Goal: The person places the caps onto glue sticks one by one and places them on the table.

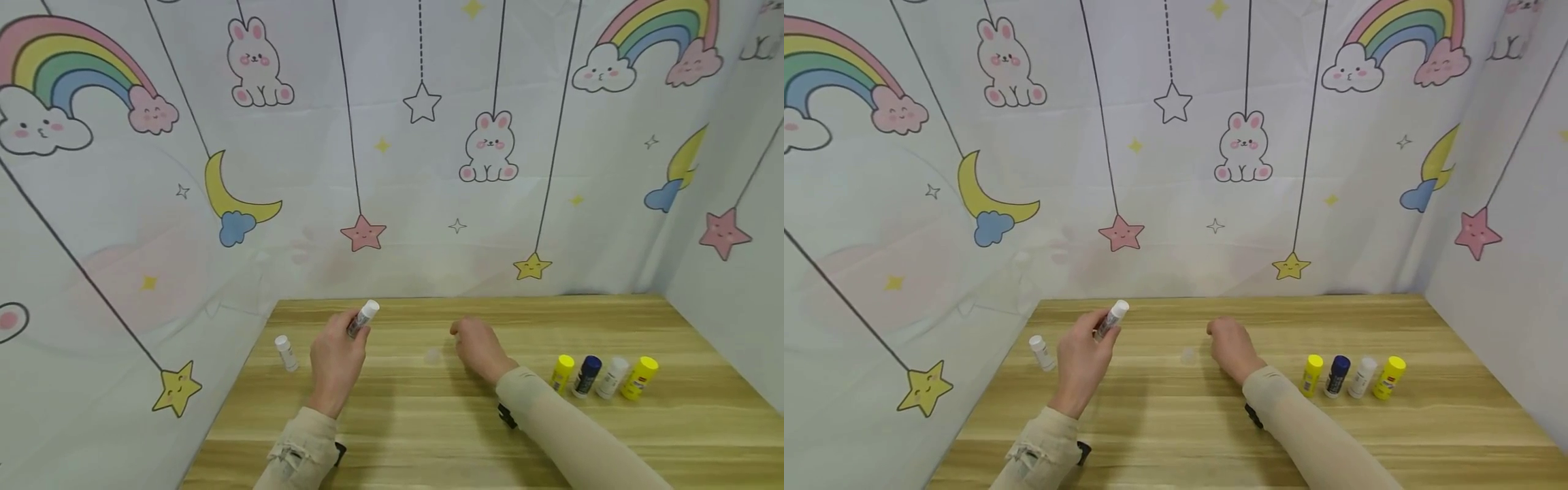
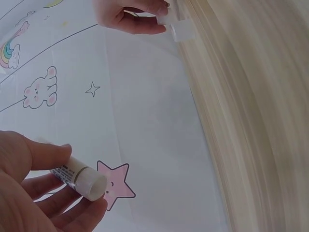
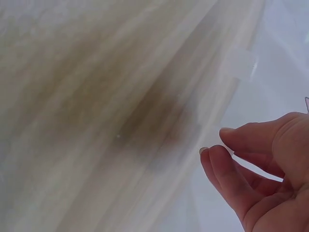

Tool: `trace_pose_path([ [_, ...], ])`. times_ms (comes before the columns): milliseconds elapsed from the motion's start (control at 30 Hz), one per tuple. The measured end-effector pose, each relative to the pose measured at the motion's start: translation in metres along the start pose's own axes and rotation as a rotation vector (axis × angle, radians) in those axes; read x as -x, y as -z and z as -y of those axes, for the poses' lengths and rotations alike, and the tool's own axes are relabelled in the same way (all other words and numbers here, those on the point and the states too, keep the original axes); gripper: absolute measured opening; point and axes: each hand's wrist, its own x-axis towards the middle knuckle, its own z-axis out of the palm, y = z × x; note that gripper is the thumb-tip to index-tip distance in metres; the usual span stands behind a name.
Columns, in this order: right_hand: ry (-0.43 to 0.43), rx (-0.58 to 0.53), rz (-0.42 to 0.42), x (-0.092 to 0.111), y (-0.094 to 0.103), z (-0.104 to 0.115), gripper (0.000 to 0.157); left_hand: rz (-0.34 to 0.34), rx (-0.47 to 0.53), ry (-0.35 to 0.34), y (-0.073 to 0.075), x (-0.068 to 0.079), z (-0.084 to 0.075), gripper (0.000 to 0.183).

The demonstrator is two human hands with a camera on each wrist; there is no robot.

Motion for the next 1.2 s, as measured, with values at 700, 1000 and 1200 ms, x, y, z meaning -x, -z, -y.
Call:
trace_pose_path([
  [700,0.017,-0.016,-0.079,0.009,0.018,0.005,0.026,0.02,0.014,-0.084,-0.018,0.01,-0.01,0.033],
  [1000,0.005,-0.051,-0.09,0.016,0.03,0.008,0.025,0.049,0.017,-0.111,-0.022,0.012,-0.013,0.031],
  [1200,0.004,-0.069,-0.101,0.019,0.036,0.014,0.025,0.066,0.018,-0.105,-0.025,0.013,-0.015,0.031],
])
